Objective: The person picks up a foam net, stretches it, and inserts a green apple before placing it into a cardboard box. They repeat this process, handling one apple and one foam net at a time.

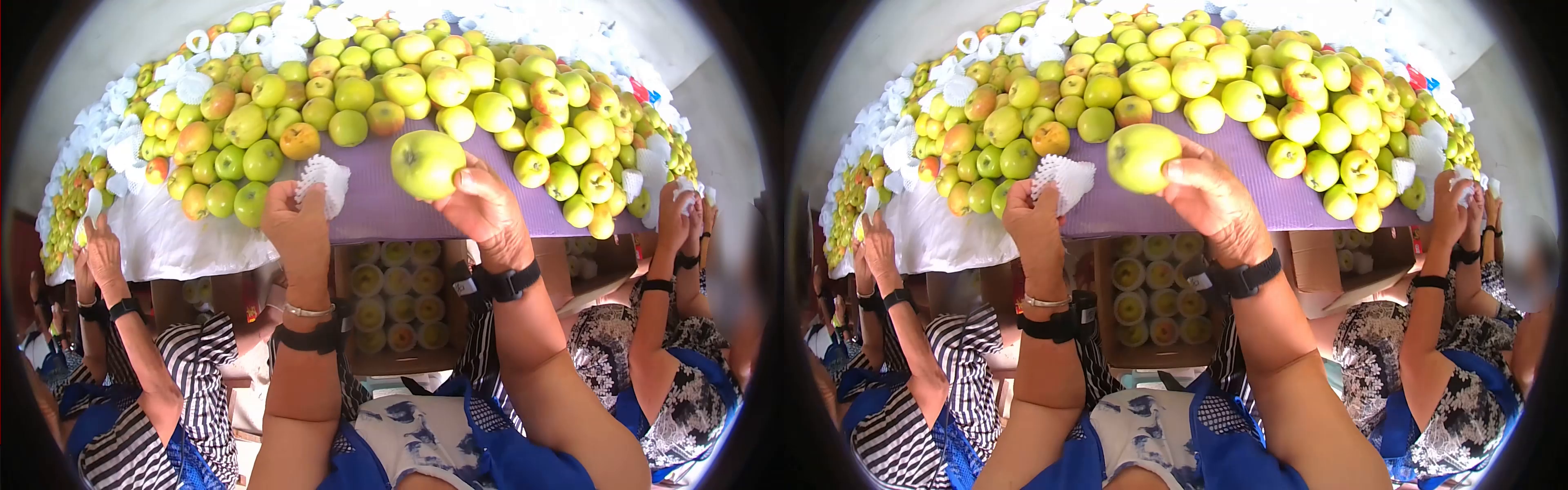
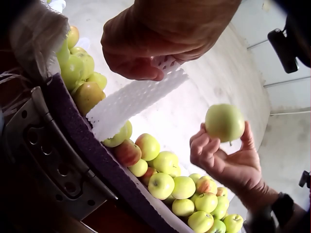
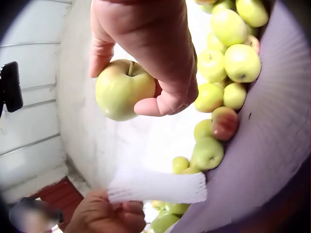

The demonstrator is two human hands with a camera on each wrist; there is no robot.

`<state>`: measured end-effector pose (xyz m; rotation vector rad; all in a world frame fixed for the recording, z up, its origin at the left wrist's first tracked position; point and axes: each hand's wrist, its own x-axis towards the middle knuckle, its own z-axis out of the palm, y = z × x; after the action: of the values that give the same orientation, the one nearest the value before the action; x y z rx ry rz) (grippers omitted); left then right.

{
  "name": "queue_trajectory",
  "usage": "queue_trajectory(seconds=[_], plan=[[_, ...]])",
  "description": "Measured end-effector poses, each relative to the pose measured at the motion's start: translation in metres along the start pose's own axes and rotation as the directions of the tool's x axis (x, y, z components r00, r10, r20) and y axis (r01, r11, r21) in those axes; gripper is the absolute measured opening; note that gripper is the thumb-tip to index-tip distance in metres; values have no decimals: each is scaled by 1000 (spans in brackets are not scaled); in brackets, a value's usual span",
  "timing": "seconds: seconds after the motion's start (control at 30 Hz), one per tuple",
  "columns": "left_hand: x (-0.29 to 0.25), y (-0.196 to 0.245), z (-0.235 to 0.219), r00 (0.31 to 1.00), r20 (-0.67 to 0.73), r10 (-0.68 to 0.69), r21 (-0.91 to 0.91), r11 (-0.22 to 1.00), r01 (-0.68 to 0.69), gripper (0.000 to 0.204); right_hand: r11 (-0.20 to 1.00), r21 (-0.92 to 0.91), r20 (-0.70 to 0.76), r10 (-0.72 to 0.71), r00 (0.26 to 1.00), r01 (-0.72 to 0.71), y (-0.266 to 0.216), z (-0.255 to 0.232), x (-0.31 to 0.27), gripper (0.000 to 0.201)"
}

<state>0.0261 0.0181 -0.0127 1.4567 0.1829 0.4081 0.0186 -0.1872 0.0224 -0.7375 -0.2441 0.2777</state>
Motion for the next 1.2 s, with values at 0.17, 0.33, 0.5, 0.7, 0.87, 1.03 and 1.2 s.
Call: queue_trajectory(seconds=[0.17, 0.33, 0.5, 0.7, 0.87, 1.03, 1.2], plan=[[-2, -1, 5, 981, -7, 194, 278, 943, -185, 16, 984, -151, 53, 106, 993, -96, 13, 38, -4, 72], [-11, 5, 13, 952, 80, 294, 339, 891, -304, 18, 971, -156, 52, 189, 981, -179, 31, 30, 1, 71], [-8, -2, 16, 974, 42, 223, 253, 941, -226, 16, 992, -51, 24, 117, 993, -116, 27, 16, 7, 57], [1, -3, 7, 999, -6, 43, 26, 999, -43, 14, 500, -834, -357, -163, 920, -235, 5, -3, 11, 47], [1, 3, 6, 998, 2, 66, 6, 998, -66, 14, -320, -917, -90, -411, 907, -236, 32, -37, 11, 55], [2, 5, 3, 998, -3, 57, 10, 998, -57, 13, -310, -946, 10, -308, 951, -91, 32, -37, 9, 41], [5, -1, 0, 996, 3, 87, 48, 995, -88, 11, 48, -971, -236, -89, 968, -233, 2, -19, 9, 32]])
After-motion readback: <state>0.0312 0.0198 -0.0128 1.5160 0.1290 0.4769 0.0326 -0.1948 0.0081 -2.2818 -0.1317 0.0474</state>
